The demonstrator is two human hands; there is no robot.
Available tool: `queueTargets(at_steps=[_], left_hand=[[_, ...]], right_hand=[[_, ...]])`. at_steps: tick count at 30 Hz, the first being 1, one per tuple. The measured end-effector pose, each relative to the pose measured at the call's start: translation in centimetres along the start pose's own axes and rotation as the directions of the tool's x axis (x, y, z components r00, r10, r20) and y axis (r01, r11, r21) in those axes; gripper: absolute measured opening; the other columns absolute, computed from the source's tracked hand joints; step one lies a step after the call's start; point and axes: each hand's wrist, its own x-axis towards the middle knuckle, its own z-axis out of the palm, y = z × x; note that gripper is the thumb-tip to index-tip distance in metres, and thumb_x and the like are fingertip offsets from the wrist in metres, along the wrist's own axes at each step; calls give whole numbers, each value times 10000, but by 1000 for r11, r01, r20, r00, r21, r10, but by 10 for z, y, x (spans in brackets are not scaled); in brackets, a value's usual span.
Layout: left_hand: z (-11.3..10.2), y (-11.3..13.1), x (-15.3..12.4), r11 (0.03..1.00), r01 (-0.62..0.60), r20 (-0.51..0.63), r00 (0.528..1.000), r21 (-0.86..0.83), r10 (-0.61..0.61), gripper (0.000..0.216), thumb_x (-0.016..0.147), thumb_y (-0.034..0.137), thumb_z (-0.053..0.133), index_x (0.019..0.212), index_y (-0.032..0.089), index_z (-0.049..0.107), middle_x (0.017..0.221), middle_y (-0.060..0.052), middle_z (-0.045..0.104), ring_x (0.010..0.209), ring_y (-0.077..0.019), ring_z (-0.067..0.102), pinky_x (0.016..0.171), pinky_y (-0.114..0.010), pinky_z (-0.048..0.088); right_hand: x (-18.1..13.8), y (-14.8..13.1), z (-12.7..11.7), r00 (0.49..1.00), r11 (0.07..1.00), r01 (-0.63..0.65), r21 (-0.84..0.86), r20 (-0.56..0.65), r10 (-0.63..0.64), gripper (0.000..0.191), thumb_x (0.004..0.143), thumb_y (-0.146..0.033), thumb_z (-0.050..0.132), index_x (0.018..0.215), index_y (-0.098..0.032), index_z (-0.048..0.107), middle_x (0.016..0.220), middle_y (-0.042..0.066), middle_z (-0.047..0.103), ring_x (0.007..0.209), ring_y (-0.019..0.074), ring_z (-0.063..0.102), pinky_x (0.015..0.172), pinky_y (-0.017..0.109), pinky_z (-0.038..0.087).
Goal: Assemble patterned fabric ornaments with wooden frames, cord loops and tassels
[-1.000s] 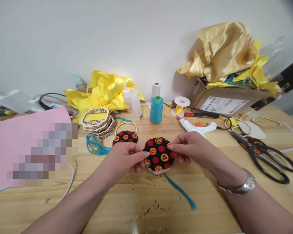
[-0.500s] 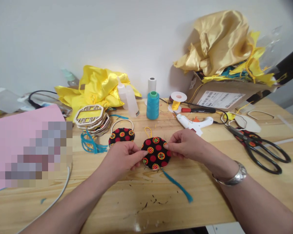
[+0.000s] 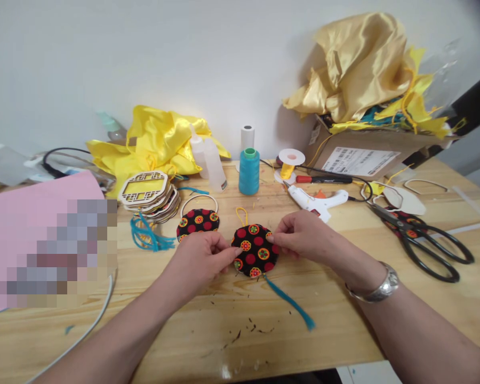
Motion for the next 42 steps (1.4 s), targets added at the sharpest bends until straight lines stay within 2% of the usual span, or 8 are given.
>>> queueTargets(at_steps=[13,21,28,32,34,36,39,42], left_hand=[[1,3,-1,997,-19,-27,999,72,21,307,697,448,620,527,200,565,439,38,561,415,-122,455,451,-243,326],[2,1,-2,991,-71,-94,992,117,82,305,684,433,635,490,207,574,429,49,502,428,-116,409,446,-241,282],[1,-2,-1,993,-45,-105,993,107,57,337,635,520,678,519,212,604,453,38,541,450,-133,440,459,-248,285],[-3,-3,-3,962,-75,-201,971,263,130,365,666,574,645,578,221,607,495,28,578,484,-152,491,489,-260,301],[-5,-3,-4,925,-146,-242,940,351,241,331,716,555,616,685,227,641,583,18,621,542,-161,529,533,-269,340],[-6,-4,-3,870,-298,-235,882,393,408,286,746,498,627,827,229,679,745,-10,679,691,-186,576,655,-296,404],[-6,-7,-1,743,-527,-134,772,411,622,289,736,422,682,957,237,699,979,-34,705,958,-237,533,907,-375,362],[-5,-11,2,686,-588,-46,744,429,666,366,722,419,702,1052,264,679,1110,-22,683,1035,-263,447,960,-422,309]], right_hand=[[0,-2,3,998,996,41,-81,-45,-45,242,735,-337,618,558,-172,607,456,1,577,402,90,443,408,238,265],[-3,-11,3,997,985,24,-168,-67,-36,246,744,-322,604,553,-166,611,442,0,556,404,97,417,423,256,242],[-5,-15,2,996,980,7,-200,-90,-25,247,734,-323,624,540,-171,612,422,-10,535,408,95,392,437,262,246],[-5,-14,0,980,978,-12,-207,-196,-29,220,726,-335,639,572,-178,622,525,8,587,498,124,463,482,264,305],[-6,-13,-1,963,985,63,-158,-251,-102,137,738,-293,632,666,-178,646,603,11,615,553,134,499,517,263,344],[-7,-12,0,946,972,214,-96,-229,-231,67,760,-220,610,791,-181,655,674,8,629,599,133,523,557,260,381],[-10,-12,0,881,884,461,-77,-76,-466,171,765,-116,598,910,-193,645,829,13,628,721,135,546,660,264,424],[-12,-12,2,805,801,593,-80,70,-589,307,737,-78,642,1017,-203,630,1002,34,584,889,156,539,785,278,438]])
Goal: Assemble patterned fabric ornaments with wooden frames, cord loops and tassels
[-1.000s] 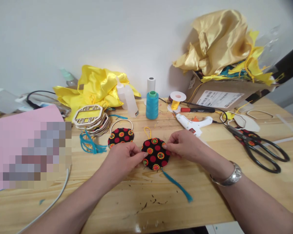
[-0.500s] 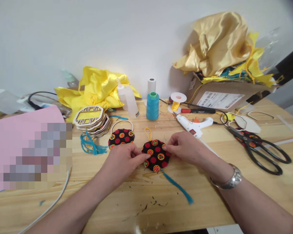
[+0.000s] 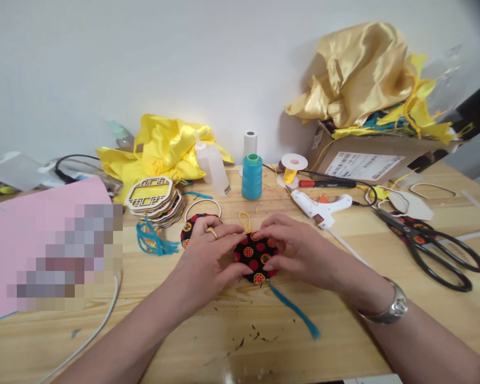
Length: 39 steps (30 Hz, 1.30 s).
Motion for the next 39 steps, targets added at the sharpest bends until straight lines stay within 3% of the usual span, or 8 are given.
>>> queueTargets(at_steps=[7,18,26,29,31,34,36,39], left_hand=[[4,-3,-1,1000,-10,104,994,5,9,395,746,427,677,1117,295,644,1190,14,646,1030,-266,384,940,-443,287],[6,-4,-1,1000,29,145,989,-7,-27,399,732,394,697,1118,306,646,1194,8,651,1026,-284,375,900,-469,309],[5,-3,0,999,44,157,987,-12,-41,439,725,408,700,1137,271,640,1206,-31,647,1057,-296,416,929,-486,326],[-1,-1,1,997,48,96,995,-67,-41,452,724,410,700,1145,256,634,1311,-59,569,1129,-298,442,974,-489,326],[-6,1,2,985,102,-6,995,-139,-104,354,781,367,649,1114,245,646,1293,-70,573,1135,-265,491,980,-447,356],[-12,7,3,931,221,-80,964,-291,-254,189,831,269,571,973,222,687,1033,-48,685,956,-199,609,835,-330,472],[-14,11,4,863,300,-7,943,-406,-331,147,812,222,571,892,211,693,865,-20,711,811,-169,644,735,-281,503],[-13,16,5,700,442,183,891,-560,-416,133,797,195,564,851,189,685,762,-9,723,693,-146,658,656,-248,521]], right_hand=[[0,9,5,995,996,-16,-83,95,24,430,709,-79,680,1111,-209,603,1034,34,542,938,169,519,833,294,439],[-2,12,5,989,992,-72,-102,125,84,383,731,-135,687,1096,-214,598,1014,21,526,917,159,518,831,298,434],[-1,10,2,988,992,-74,-103,124,87,375,736,-136,683,1093,-214,596,1013,32,541,920,172,528,833,320,447],[-1,5,-1,999,997,-13,-81,42,17,301,759,-171,679,1051,-201,614,1031,47,561,943,180,533,835,330,454],[-1,2,-2,996,997,52,-53,-67,-56,240,795,-137,627,1028,-196,626,1037,52,585,957,173,540,843,326,457],[0,-1,2,985,994,87,73,-156,-75,272,837,-70,516,1039,-203,640,1019,47,630,960,158,571,858,323,467],[1,-1,6,991,970,-3,243,-128,35,289,842,-81,492,1057,-203,642,1007,43,660,942,154,605,848,324,488],[3,0,10,967,858,-214,468,-23,253,302,827,-112,503,1094,-178,627,969,46,694,889,150,648,826,323,518]])
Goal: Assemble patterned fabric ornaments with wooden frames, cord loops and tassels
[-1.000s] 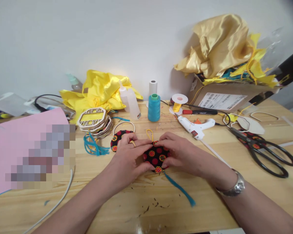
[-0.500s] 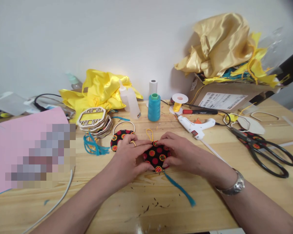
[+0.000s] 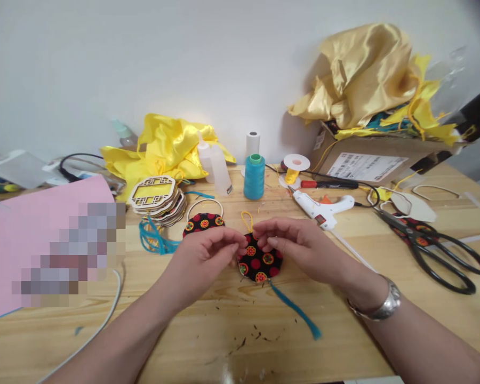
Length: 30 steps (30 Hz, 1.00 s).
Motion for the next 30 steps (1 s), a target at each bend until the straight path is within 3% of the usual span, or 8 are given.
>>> queueTargets(at_steps=[4,8,15,23,30], left_hand=[[2,-1,1,967,179,77,983,-182,-167,130,772,206,596,870,162,669,836,-42,741,720,-159,687,648,-254,545],[2,-5,4,922,248,83,969,-298,-233,134,718,193,640,843,154,669,854,-54,745,834,-203,702,728,-303,562],[3,-4,7,881,295,83,955,-369,-285,122,669,167,673,790,151,679,807,-48,750,782,-198,710,751,-323,559],[-4,-5,4,865,205,-15,971,-458,-237,176,737,236,671,890,150,662,927,-80,735,680,-186,710,442,-195,437],[2,-5,7,860,278,-14,949,-428,-314,207,716,209,685,895,114,641,890,-84,726,704,-201,716,496,-220,494]], right_hand=[[2,0,-1,985,978,-171,117,1,172,311,815,-114,503,1100,-148,623,962,59,711,880,150,664,853,339,517],[4,-2,-2,974,967,-227,112,30,225,298,790,-92,516,1049,-143,652,990,69,711,893,157,666,846,335,519],[5,-1,-2,974,971,-226,74,30,224,298,781,-95,531,1043,-144,664,984,71,714,891,169,666,846,349,517],[1,-2,-4,984,885,-156,438,-12,179,269,773,-218,617,1034,-169,662,1018,73,708,925,169,669,917,367,493],[9,7,1,961,838,-257,482,34,275,288,717,-184,640,1001,-164,676,1047,86,702,1019,179,636,993,380,435]])
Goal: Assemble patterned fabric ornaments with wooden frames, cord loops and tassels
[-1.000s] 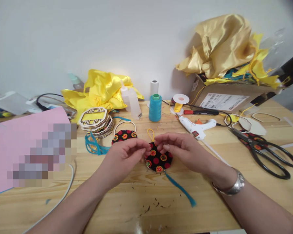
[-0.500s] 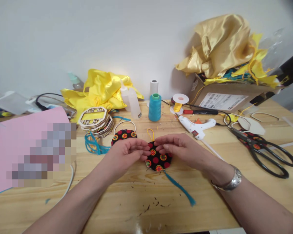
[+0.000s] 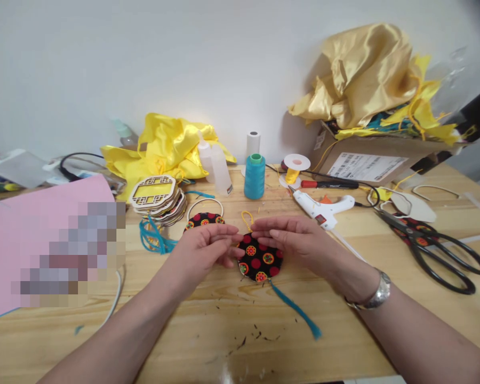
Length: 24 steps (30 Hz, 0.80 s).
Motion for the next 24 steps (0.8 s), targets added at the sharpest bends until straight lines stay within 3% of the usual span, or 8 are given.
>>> queueTargets(at_steps=[5,9,11,19,24], left_hand=[[0,0,1,1000,18,-8,1000,-8,-18,206,709,202,678,891,114,640,888,-88,727,712,-212,716,510,-241,509],[-3,-1,1,998,-43,-15,999,-44,42,205,727,218,666,905,124,629,886,-86,731,719,-200,711,494,-219,486],[-3,-2,1,996,-60,-35,998,-65,58,196,729,225,667,894,126,626,862,-81,732,738,-196,709,526,-223,496],[1,-3,5,988,-18,-67,998,-151,8,209,651,189,702,827,113,618,770,-74,724,730,-198,696,654,-315,559],[-1,-1,3,989,-34,-62,998,-142,26,223,681,211,706,866,118,622,807,-71,729,740,-193,701,649,-293,560]], right_hand=[[-2,-1,-2,1000,1000,5,-23,0,-5,284,724,-192,662,1006,-171,684,1044,85,703,1017,189,637,998,402,426],[-5,-5,-9,984,980,176,95,-25,-175,246,745,-240,675,979,-168,696,1082,89,687,1014,203,639,995,407,435],[-4,-5,-12,979,970,204,129,-51,-199,227,740,-255,684,946,-161,705,1045,86,698,974,202,653,979,407,452],[3,-1,-10,994,995,60,76,-101,-52,244,633,-284,759,834,-153,715,934,73,717,922,192,658,962,403,462],[-1,-5,-13,993,996,74,55,-99,-69,217,671,-266,729,856,-152,713,938,75,715,915,176,662,933,364,479]])
